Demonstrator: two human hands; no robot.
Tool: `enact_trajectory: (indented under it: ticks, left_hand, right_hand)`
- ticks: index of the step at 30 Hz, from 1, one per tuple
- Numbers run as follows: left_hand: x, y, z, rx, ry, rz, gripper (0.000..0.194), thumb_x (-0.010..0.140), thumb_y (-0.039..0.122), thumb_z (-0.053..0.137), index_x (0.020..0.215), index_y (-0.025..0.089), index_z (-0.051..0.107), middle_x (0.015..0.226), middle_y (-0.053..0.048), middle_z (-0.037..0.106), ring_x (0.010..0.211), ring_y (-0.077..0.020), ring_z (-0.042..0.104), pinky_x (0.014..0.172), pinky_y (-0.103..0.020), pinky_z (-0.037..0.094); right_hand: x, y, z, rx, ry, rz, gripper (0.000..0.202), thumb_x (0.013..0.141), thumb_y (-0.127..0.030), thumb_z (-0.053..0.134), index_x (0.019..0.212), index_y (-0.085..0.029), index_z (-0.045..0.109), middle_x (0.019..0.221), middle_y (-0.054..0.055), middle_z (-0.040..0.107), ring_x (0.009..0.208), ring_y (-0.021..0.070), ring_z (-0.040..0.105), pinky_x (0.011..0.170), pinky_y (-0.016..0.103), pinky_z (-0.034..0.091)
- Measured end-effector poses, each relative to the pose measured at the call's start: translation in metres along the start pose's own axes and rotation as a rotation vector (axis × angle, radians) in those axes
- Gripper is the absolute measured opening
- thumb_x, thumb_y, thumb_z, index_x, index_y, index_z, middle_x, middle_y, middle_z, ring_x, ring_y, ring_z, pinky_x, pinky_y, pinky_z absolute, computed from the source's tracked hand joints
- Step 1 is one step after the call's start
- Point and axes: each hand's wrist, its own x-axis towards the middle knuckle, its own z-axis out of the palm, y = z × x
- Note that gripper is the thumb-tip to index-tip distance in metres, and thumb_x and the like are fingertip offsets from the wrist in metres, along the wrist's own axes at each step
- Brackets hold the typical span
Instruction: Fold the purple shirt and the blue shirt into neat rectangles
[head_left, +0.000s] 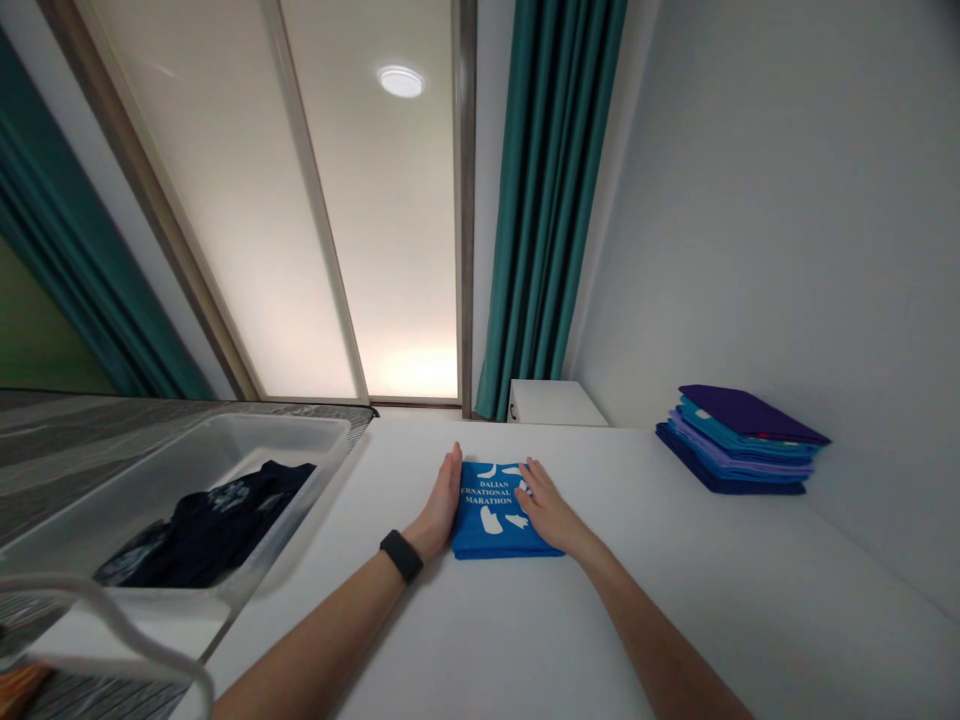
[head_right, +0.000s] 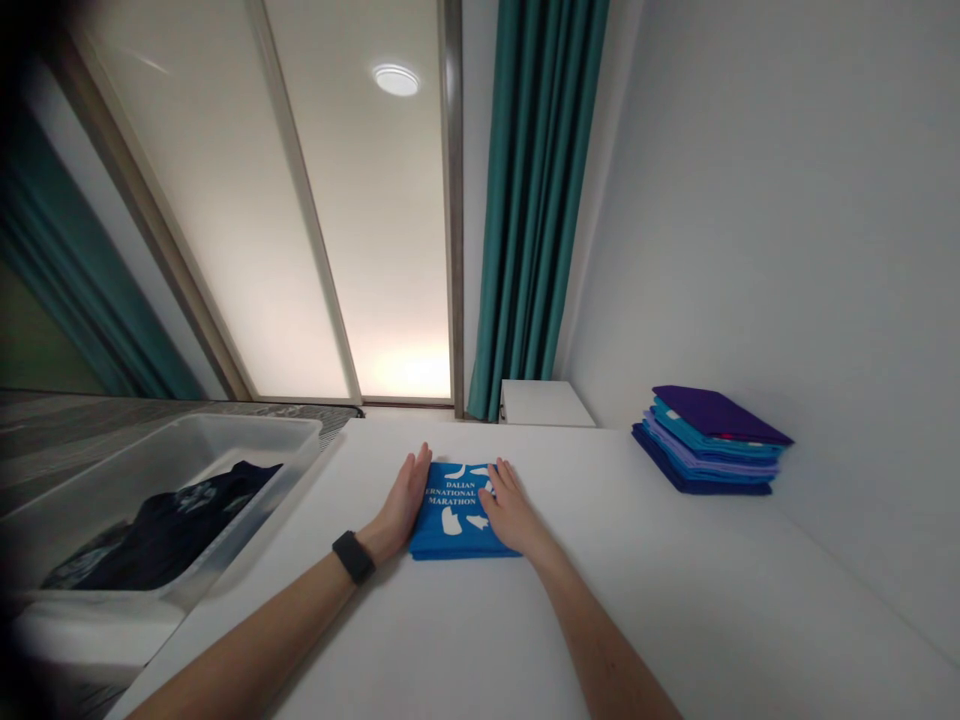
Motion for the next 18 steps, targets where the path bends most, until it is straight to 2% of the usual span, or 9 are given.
enact_trajectory:
  ticks: [4, 6, 9, 14, 18]
  left_hand:
    - [0.011, -0.008, -0.020, 0.212, 0.012, 0.058, 0.069, 0.097, 0.053, -0.011, 0.154, 0.024, 0.013, 0.157, -0.004, 0.026, 0.143, -0.0187, 0.028, 0.115, -0.042, 0.031]
    - [0.014, -0.011, -0.033, 0.368, -0.020, 0.139, 0.065, 0.099, 0.053, -0.004, 0.154, 0.024, 0.015, 0.158, -0.005, 0.023, 0.144, -0.0182, 0.023, 0.118, -0.044, 0.025]
    - [0.010, -0.013, -0.043, 0.601, -0.132, 0.275, 0.065, 0.099, 0.056, 0.012, 0.154, 0.020, 0.018, 0.159, -0.008, 0.017, 0.147, -0.0196, 0.015, 0.120, -0.045, 0.016]
    - [-0.013, -0.005, -0.035, 0.915, -0.323, 0.470, 0.062, 0.100, 0.054, 0.023, 0.154, 0.022, 0.018, 0.161, -0.007, 0.008, 0.148, -0.0207, 0.003, 0.120, -0.046, 0.009]
    - [-0.028, 0.002, -0.029, 1.006, -0.381, 0.514, 0.069, 0.097, 0.057, 0.034, 0.154, 0.024, 0.015, 0.161, -0.007, 0.007, 0.148, -0.0256, 0.003, 0.120, -0.048, 0.012]
  right_hand:
    - [-0.002, 0.000, -0.002, -0.039, -0.010, 0.000, 0.076, 0.089, -0.064, 0.036, 0.148, -0.016, 0.036, 0.160, 0.007, 0.017, 0.147, 0.0202, 0.007, 0.120, 0.038, 0.003]
    - [-0.003, 0.000, -0.002, -0.075, -0.009, -0.008, 0.076, 0.090, -0.062, 0.034, 0.148, -0.013, 0.035, 0.159, 0.008, 0.017, 0.147, 0.0201, 0.007, 0.119, 0.038, 0.003]
    - [-0.005, 0.000, -0.003, -0.126, -0.005, -0.005, 0.074, 0.092, -0.060, 0.031, 0.149, -0.014, 0.035, 0.159, 0.008, 0.017, 0.147, 0.0211, 0.008, 0.119, 0.039, 0.004]
    - [-0.011, 0.002, -0.011, -0.210, -0.048, 0.008, 0.068, 0.094, -0.057, 0.029, 0.151, -0.018, 0.030, 0.160, 0.007, 0.015, 0.147, 0.0226, 0.009, 0.118, 0.044, 0.004]
    - [-0.018, 0.005, -0.017, -0.226, -0.088, -0.005, 0.069, 0.094, -0.058, 0.028, 0.152, -0.020, 0.027, 0.159, 0.005, 0.015, 0.147, 0.0209, 0.009, 0.118, 0.046, 0.002]
